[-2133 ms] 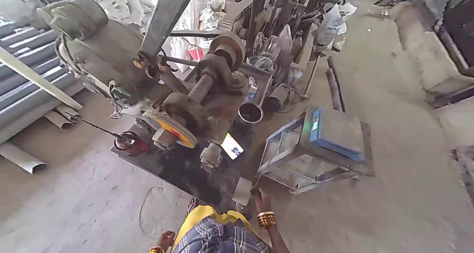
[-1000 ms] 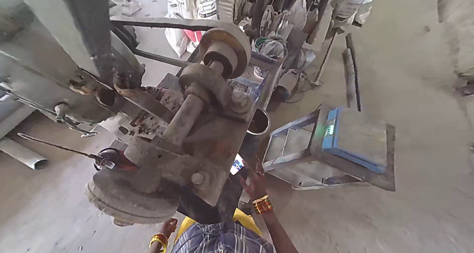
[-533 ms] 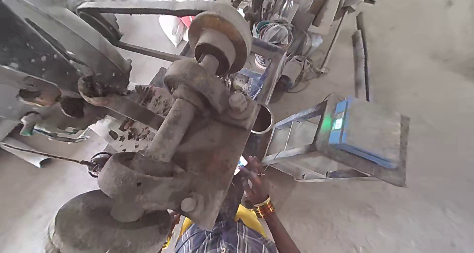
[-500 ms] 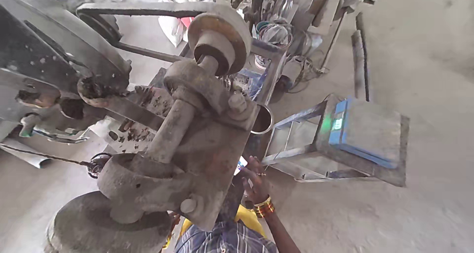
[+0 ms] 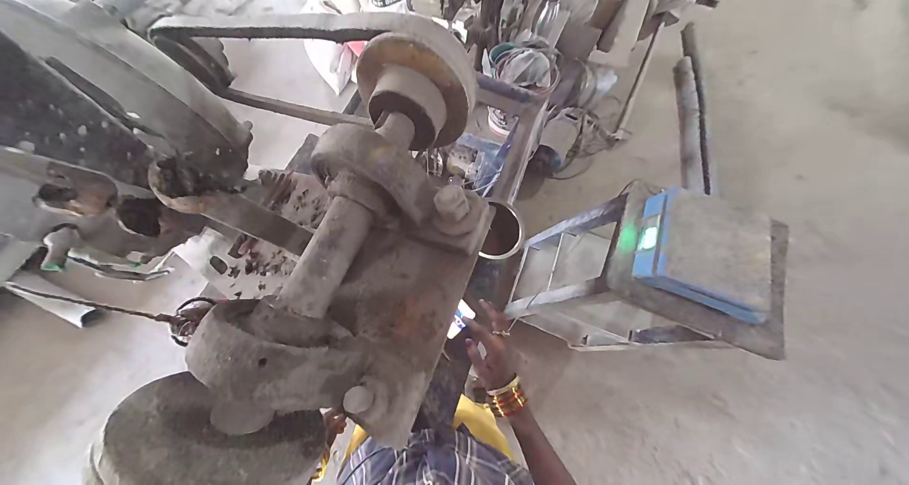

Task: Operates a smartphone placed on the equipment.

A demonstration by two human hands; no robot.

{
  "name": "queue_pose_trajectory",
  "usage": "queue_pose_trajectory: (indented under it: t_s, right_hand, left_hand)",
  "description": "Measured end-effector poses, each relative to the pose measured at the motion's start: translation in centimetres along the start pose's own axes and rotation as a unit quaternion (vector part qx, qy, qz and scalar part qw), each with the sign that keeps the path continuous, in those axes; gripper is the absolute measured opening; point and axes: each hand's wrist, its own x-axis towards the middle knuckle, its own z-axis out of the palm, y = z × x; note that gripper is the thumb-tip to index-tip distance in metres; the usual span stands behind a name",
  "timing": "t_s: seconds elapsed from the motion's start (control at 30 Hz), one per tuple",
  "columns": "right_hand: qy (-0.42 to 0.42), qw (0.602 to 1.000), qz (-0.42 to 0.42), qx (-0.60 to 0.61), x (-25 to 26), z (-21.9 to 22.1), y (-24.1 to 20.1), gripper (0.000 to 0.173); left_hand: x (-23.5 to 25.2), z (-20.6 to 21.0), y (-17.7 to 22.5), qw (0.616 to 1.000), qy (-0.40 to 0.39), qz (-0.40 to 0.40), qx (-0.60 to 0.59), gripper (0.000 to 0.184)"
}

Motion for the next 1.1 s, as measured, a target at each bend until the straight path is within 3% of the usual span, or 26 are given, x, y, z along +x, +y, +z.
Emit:
queue_pose_trajectory:
  t_s: [0.13,0.27,0.47,0.53,0.63,0.7,0.73,0.77,0.8,0.87,0.93,1.03,1.1]
  right_hand:
    - [0.001,1.0,-0.002,-0.008,0.1,-0.1,-0.4,0.049]
    - [-0.006,1.0,0.01,-0.012,0.0,-0.4,-0.2,0.052]
    - [-0.014,0.999,0.025,-0.019,0.3,-1.3,-0.7,0.058]
    - [-0.028,0.999,0.025,-0.016,0.4,-1.4,-1.0,0.06]
    - [-0.074,0.997,0.021,-0.018,1.2,-1.3,-1.8,0.062]
    - [-0.097,0.995,0.004,-0.022,2.5,-0.8,-2.4,0.061]
    - [-0.122,0.992,0.0,-0.036,3.4,-0.6,-2.8,0.06]
    - [-0.166,0.985,0.005,-0.054,4.4,-0.6,-3.3,0.06]
    - [-0.227,0.971,0.025,-0.069,5.4,-0.7,-3.7,0.061]
    - [-0.314,0.943,0.064,-0.085,7.2,-0.6,-4.7,0.061]
    - [-0.308,0.946,0.047,-0.089,7.9,-0.1,-5.2,0.059]
    - [-0.281,0.956,0.031,-0.073,8.3,-0.2,-6.3,0.056]
    - [-0.295,0.951,0.046,-0.078,8.1,-0.3,-6.2,0.057]
  left_hand:
    - [-1.1,0.3,1.7,0.999,-0.016,-0.041,-0.003,0.04]
    - [0.4,0.1,0.1,0.999,-0.035,-0.02,0.022,0.042]
    - [-1.1,0.5,2.3,1.0,-0.002,-0.03,0.009,0.043]
    - [0.1,0.3,1.4,1.0,-0.003,-0.022,0.01,0.041]
    - [2.4,0.0,-0.8,1.0,-0.013,0.013,0.021,0.04]
    - [2.1,-0.9,-1.8,0.992,-0.051,0.089,0.072,0.043]
    - [0.6,-1.0,-0.9,0.99,-0.057,0.085,0.099,0.044]
    - [-1.2,-0.7,1.5,0.996,-0.059,-0.013,0.071,0.045]
    - [-1.2,-0.1,1.6,0.999,-0.026,-0.026,0.037,0.043]
    - [-0.1,-0.5,0.0,0.999,-0.023,0.04,0.027,0.042]
    - [-1.3,-0.7,-0.6,0.989,-0.03,0.137,0.041,0.042]
    - [-6.9,-0.1,3.0,0.998,-0.029,-0.045,0.017,0.045]
    - [-4.0,0.4,-0.8,1.0,-0.011,-0.02,0.005,0.044]
